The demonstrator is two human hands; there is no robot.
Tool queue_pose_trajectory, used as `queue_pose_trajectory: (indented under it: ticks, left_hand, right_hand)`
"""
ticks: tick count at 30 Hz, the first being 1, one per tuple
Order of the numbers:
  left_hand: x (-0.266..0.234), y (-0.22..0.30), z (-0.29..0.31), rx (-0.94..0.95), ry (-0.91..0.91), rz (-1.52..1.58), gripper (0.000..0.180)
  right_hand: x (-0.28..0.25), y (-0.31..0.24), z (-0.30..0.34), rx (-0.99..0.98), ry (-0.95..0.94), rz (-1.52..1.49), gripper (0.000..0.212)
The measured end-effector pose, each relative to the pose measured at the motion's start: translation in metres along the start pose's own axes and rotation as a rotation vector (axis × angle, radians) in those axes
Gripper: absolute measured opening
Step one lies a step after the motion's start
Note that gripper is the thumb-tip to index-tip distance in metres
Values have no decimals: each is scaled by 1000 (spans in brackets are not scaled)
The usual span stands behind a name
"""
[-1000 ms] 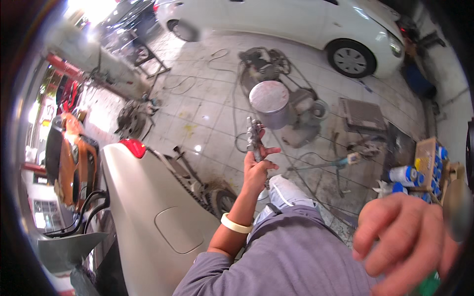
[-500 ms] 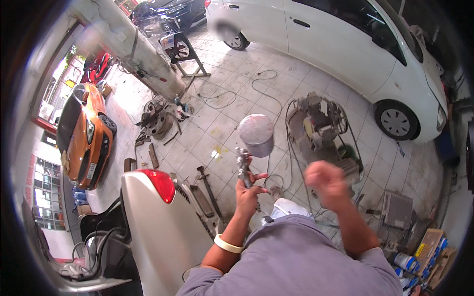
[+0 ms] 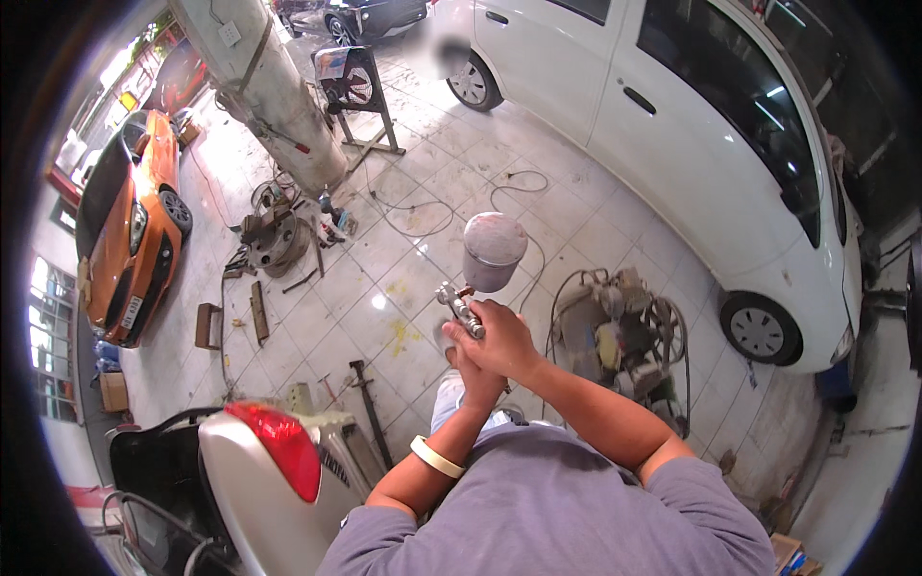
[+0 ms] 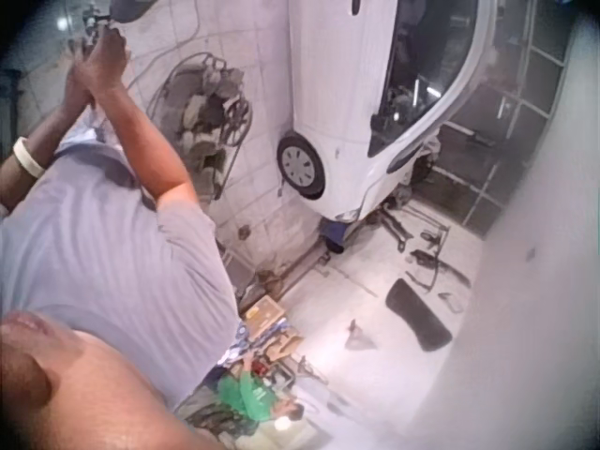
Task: The person prepares red paint and uses a spray gun to apply it to a car door that is masked with newspaper. They walk to the work area, then repeatedly spray the door surface in overlapping passes while another person stands nearby.
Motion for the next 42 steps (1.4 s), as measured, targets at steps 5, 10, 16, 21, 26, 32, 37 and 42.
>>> queue_pose_trajectory:
  ticks: [5, 10, 16, 21, 26, 32, 37, 42]
  left_hand:
    - [12, 3, -162, 324, -275, -772, 68]
    - [64, 69, -326, 344, -664, -1223, 98]
    - [117, 145, -518, -248, -1035, -1388, 78]
    - [38, 153, -737, -377, -1144, -1844, 56]
    - [-201, 198, -902, 37, -165, -1894, 62]
    - [-180, 243, -804, -1377, 199, -1519, 54]
    - [-88, 220, -826, -1276, 554, -1065, 47]
    - [-51, 212, -1000, -1109, -19, -1480, 39]
  right_hand:
    - [6, 40, -154, -60, 164, 50, 39]
    - [-26, 65, -305, 19, 231, -176, 27]
    - [-60, 123, -477, 37, 325, -166, 21]
    - [-79, 182, -602, 89, 316, -118, 20]
    - [-104, 239, -747, -115, 344, -108, 22]
    - [-121, 263, -966, -185, 138, -177, 18]
    - [-112, 268, -1155, -300, 11, -173, 18]
    - [-87, 270, -1334, -397, -97, -87, 21]
Point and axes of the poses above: each hand's wrist, its own z-axis away from the middle knuckle, its own x-axis out of the palm, y = z × x, the point moved 1 cm from there along -z, towards the middle knuckle, and after that the axes turned 4 degrees about -x, right-handed, at the moved point
